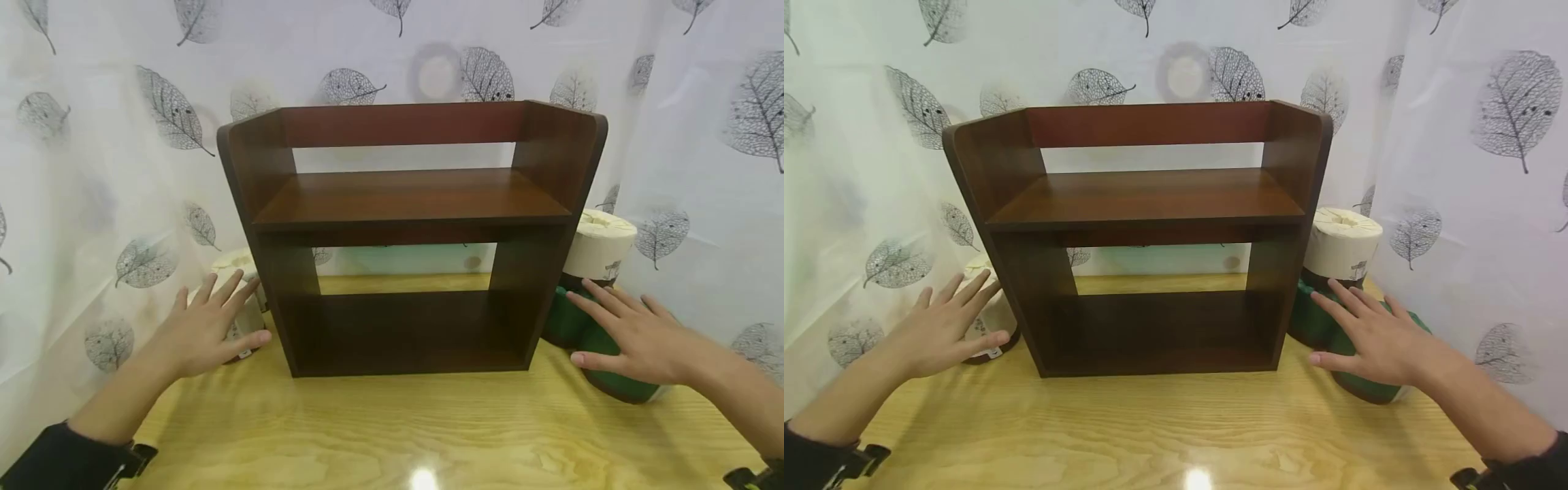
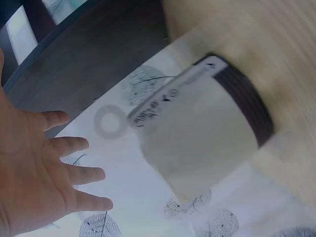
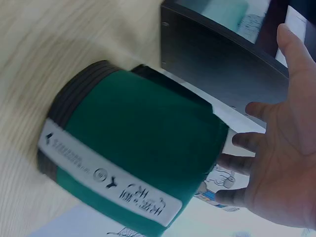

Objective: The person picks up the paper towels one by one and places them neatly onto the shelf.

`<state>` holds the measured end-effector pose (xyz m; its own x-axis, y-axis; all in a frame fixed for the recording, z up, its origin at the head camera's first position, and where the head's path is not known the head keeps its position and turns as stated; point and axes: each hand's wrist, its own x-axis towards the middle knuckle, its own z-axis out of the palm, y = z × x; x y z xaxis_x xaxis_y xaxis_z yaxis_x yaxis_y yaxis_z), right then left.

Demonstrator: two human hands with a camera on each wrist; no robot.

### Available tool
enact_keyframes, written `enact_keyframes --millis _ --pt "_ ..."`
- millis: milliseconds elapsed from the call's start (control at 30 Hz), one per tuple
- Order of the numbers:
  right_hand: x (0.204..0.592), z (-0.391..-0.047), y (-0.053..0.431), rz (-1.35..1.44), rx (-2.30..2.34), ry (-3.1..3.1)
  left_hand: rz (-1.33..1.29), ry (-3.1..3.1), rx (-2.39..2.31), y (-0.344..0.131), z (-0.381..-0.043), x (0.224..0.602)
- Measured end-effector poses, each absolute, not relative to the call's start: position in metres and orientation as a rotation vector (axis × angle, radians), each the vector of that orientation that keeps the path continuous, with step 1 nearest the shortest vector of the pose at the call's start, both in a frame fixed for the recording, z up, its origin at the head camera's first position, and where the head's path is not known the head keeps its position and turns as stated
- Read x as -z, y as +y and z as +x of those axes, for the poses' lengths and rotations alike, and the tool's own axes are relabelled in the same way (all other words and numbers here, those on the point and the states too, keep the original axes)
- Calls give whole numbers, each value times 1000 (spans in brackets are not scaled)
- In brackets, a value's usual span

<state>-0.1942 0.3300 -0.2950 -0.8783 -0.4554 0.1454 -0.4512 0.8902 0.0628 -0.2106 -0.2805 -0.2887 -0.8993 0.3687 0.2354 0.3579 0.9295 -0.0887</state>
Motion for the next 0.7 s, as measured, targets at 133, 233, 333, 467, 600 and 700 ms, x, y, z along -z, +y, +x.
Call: enact_keyframes --millis 133,233,333,467,600,700 --pt "289 -194 328 679 -59 -2904 -516 -2857 31 -275 -212 283" --pt "285 -194 327 673 -134 -2913 -497 -2861 88 -270 -215 280" --pt "283 -195 325 688 -202 -2908 -488 -2856 135 -267 -216 278" --pt "280 -197 318 701 -360 -2887 -484 -2805 199 -263 -217 275" --pt "270 -200 309 656 -559 -2891 -489 -2708 285 -258 -217 269" --pt "261 -202 302 588 -670 -2885 -452 -2670 370 -253 -217 263"
